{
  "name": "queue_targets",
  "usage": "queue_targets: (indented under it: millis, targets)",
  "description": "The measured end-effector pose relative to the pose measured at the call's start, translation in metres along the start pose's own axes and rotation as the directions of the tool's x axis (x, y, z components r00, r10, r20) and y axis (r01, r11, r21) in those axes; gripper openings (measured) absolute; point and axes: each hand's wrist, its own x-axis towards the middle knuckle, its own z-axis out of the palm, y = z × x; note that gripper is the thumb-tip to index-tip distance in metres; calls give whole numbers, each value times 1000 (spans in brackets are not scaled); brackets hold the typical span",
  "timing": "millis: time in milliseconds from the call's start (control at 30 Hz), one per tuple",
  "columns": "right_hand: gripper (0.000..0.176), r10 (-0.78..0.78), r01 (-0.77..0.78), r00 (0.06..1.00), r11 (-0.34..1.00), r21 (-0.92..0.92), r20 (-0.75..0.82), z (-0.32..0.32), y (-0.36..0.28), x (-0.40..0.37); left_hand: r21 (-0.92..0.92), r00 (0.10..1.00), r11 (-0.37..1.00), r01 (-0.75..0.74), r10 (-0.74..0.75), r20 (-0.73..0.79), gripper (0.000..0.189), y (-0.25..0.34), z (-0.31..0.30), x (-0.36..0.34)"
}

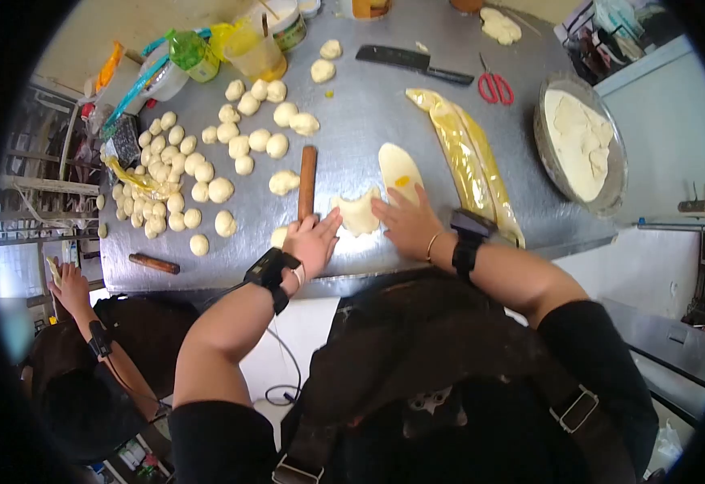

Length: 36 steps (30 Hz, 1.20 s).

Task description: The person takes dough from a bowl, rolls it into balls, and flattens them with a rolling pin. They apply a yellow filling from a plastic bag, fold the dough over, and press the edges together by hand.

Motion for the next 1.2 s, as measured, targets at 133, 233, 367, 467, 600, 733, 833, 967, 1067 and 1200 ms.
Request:
queue_targets:
  millis: [133,233,367,467,600,733,833,967,1067,1200]
  targets:
    - [44,16,-17,997,1000,12,81,-14,-10,-2,-46,982,989,141,-133,137,42,8,-26,21]
    - [45,57,-72,979,995,73,194,-35,-13,-4,-71,997,995,70,-66,46,42,19,-6,-3]
    - [40,-29,30,999,996,81,-21,-4,-15,-25,-42,991,992,115,-111,80,42,38,-2,-3]
    - [30,23,-32,993,996,78,113,-44,4,-13,-15,957,983,183,-175,233,22,39,-35,26]
    - [25,442,-388,884,876,286,-154,-48,109,51,-557,896,719,417,-426,121,24,18,-43,108]
    - [20,417,-431,902,881,192,111,-47,112,90,-499,838,743,445,-543,-61,20,3,24,182]
    - [19,471,-473,876,793,385,107,-42,108,87,-541,844,736,407,-529,-84,14,18,23,189]
    - [16,303,-262,953,841,474,-12,-50,89,22,-794,879,494,355,-466,103,17,53,-9,143]
    - [20,84,-66,982,992,111,-168,-22,56,-47,-605,990,790,100,-141,-21,28,89,0,102]
    - [32,53,-46,992,997,59,-112,-7,42,-92,-275,1000,961,-5,3,-8,40,121,15,55]
